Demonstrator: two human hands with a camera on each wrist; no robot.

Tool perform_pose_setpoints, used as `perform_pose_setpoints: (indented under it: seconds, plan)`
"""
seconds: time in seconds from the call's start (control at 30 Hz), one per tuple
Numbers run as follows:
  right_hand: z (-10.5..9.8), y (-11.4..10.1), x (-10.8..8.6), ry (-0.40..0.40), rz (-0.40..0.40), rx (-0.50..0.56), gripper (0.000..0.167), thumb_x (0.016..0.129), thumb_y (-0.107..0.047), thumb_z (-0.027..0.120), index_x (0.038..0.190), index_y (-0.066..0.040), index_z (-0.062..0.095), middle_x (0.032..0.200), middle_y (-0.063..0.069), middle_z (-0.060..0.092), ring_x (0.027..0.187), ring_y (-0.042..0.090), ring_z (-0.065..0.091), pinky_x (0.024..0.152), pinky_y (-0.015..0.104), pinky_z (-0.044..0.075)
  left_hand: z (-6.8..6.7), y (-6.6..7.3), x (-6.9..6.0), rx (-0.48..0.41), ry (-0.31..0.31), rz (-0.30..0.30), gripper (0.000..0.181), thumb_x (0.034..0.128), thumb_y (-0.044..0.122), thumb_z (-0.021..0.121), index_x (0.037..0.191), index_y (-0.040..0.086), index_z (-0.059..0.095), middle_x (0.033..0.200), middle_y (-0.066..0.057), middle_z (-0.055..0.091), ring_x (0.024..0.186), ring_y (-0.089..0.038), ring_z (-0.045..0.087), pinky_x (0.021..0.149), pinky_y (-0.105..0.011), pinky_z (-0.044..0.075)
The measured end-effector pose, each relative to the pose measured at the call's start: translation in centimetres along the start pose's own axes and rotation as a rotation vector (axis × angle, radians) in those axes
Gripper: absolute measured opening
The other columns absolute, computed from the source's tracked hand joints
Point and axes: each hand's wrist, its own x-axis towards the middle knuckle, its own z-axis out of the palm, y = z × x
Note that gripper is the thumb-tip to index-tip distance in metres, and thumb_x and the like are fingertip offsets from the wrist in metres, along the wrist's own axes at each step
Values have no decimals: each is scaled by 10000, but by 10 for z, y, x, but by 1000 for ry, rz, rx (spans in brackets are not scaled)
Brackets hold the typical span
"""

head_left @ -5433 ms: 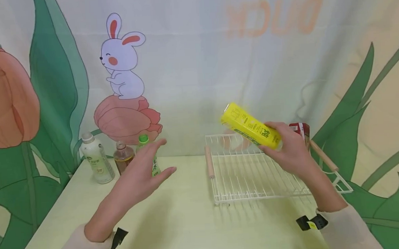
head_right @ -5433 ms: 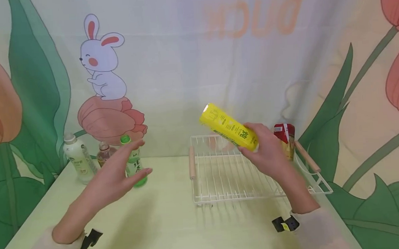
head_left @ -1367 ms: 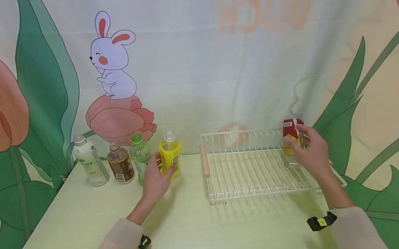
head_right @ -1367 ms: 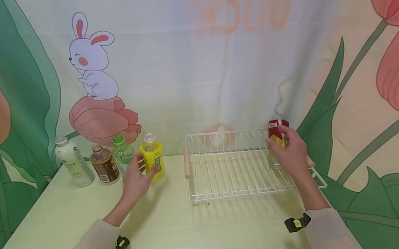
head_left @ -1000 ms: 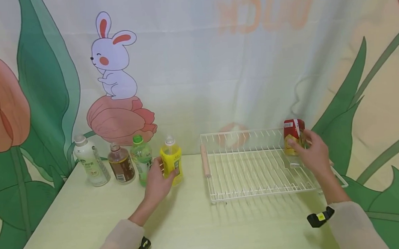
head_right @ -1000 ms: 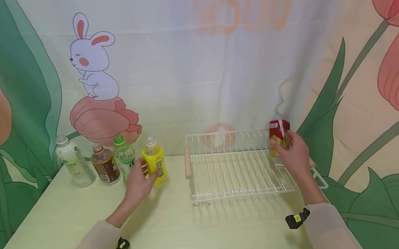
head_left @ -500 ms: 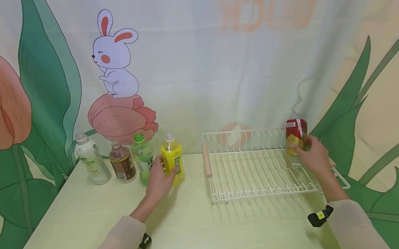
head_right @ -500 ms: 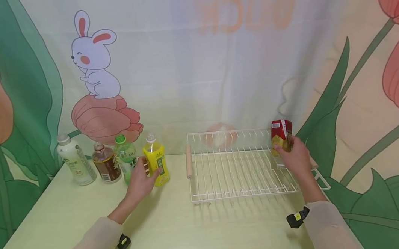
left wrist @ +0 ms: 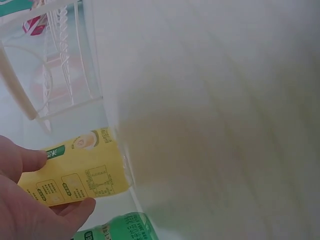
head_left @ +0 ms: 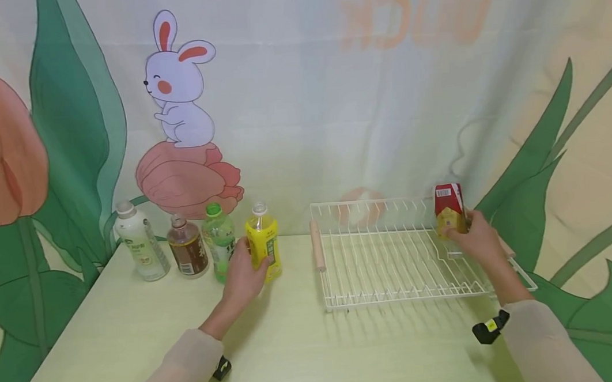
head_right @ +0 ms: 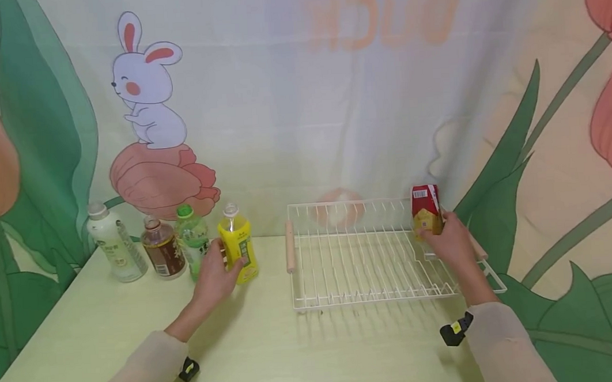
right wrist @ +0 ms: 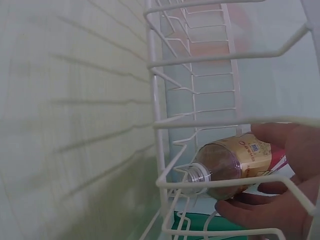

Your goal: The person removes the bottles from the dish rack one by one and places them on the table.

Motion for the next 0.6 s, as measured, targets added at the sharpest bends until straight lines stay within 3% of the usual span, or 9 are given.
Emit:
perform_pose_setpoints:
  seconds: [0.2,0.43,0.6]
  plan:
    - [2,9,2,-30,-26,-12,936,1039,-387,669,1576,174,145,1469,441,374,1297,582,469,1048,705,472,2,-2,1,8,-33,-2,683,1012,198,733,1530,-18,344,1479,-225,504,1396,-394,512,1164,-551,436]
    - [4,13,10,-82,-15,21,900,1063,-325,630,1624,116,79,1533,443,330,1351,595,444,1076,688,461,0,-4,3,27,-6,27,702,999,171,743,1533,-43,340,1473,-254,499,1375,-419,522,1146,-567,451]
    - [5,15,11,-70,-20,-1,863,1059,-332,639,1618,102,145,1504,434,375,1321,588,478,1038,669,503,1,-4,3,22,1,36,747,999,150,739,1568,-57,301,1509,-274,467,1399,-435,498,1161,-573,431]
